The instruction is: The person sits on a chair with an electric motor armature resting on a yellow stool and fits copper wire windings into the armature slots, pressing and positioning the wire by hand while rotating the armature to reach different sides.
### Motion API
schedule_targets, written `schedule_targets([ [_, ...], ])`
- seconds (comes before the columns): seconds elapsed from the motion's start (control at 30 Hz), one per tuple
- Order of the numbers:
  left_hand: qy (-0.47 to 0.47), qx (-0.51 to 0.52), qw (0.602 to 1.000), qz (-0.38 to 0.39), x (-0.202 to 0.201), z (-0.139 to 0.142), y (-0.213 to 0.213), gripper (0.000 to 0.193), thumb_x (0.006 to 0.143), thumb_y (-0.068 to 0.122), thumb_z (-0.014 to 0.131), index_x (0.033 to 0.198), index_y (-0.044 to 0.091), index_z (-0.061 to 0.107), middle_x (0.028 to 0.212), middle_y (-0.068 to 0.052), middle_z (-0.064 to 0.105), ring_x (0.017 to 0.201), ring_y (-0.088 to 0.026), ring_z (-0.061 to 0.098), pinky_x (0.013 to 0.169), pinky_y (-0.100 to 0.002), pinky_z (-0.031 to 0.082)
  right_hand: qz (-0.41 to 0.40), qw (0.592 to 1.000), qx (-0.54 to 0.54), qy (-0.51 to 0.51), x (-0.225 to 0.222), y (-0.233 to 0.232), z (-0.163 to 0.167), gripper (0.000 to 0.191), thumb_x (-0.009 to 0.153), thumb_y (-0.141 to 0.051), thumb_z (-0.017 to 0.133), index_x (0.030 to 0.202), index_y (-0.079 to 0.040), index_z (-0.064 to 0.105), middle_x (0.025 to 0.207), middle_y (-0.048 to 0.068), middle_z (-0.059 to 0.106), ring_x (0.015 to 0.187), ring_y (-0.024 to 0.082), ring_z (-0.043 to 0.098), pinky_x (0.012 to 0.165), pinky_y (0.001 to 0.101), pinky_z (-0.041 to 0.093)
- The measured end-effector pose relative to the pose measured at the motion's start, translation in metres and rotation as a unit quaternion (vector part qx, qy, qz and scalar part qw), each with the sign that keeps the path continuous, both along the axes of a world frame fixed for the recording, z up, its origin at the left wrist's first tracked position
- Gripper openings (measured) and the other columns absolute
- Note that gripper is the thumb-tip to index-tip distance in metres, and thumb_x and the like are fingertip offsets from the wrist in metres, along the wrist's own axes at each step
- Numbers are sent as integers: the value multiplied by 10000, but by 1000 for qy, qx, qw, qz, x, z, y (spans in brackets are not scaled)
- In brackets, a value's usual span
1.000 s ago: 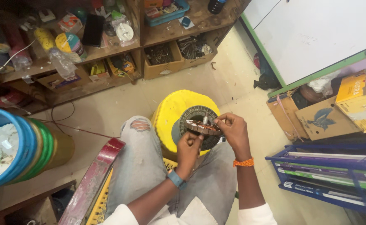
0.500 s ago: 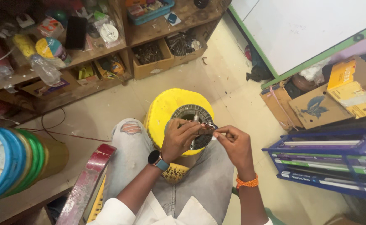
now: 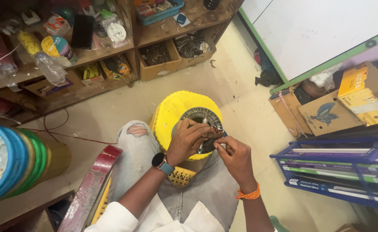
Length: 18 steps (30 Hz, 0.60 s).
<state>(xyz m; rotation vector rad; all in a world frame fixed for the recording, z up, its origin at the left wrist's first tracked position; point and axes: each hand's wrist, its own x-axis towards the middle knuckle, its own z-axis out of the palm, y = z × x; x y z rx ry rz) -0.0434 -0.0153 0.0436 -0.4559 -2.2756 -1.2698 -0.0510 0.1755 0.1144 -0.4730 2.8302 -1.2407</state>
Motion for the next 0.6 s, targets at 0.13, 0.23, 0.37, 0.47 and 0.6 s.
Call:
schedule_targets([
  [0.13,-1,11,1000,-2,2,-2,-2,353,842,132,778,1188,166,716,1198,23,720,1042,-230,604,899,-392,443,-50,996,-30,-67,-4,6,5,76,878,-85,773,916,-23,748,580,-27,299,530,60,264,475,287,230],
  [0.23,-2,10,1000,-1,3,-3,-2,345,852,135,779,1190,172,722,1192,27,723,1036,-230,601,890,-391,438,-28,998,-21,-56,-4,6,5,76,882,-90,769,898,-21,743,571,-54,293,527,47,261,471,276,232],
  [0.37,11,14,1000,6,3,-5,-3,363,841,133,776,1197,170,717,1205,25,721,1037,-239,594,906,-386,444,12,1000,18,-19,2,-2,-6,86,847,-89,782,883,-24,739,577,10,396,510,90,327,468,295,302],
  [0.47,17,8,1000,0,2,-9,-6,364,847,134,776,1204,171,714,1221,27,712,1046,-241,594,916,-389,442,47,997,47,40,8,-8,-19,88,845,-74,767,897,-21,720,661,68,575,514,157,474,490,323,408],
  [0.6,32,-25,999,-8,3,-17,-8,383,848,125,750,1226,175,713,1264,31,692,1076,-239,588,936,-390,445,113,983,23,144,11,-11,-33,83,873,-45,726,950,-36,695,833,104,684,681,244,657,599,348,524],
])
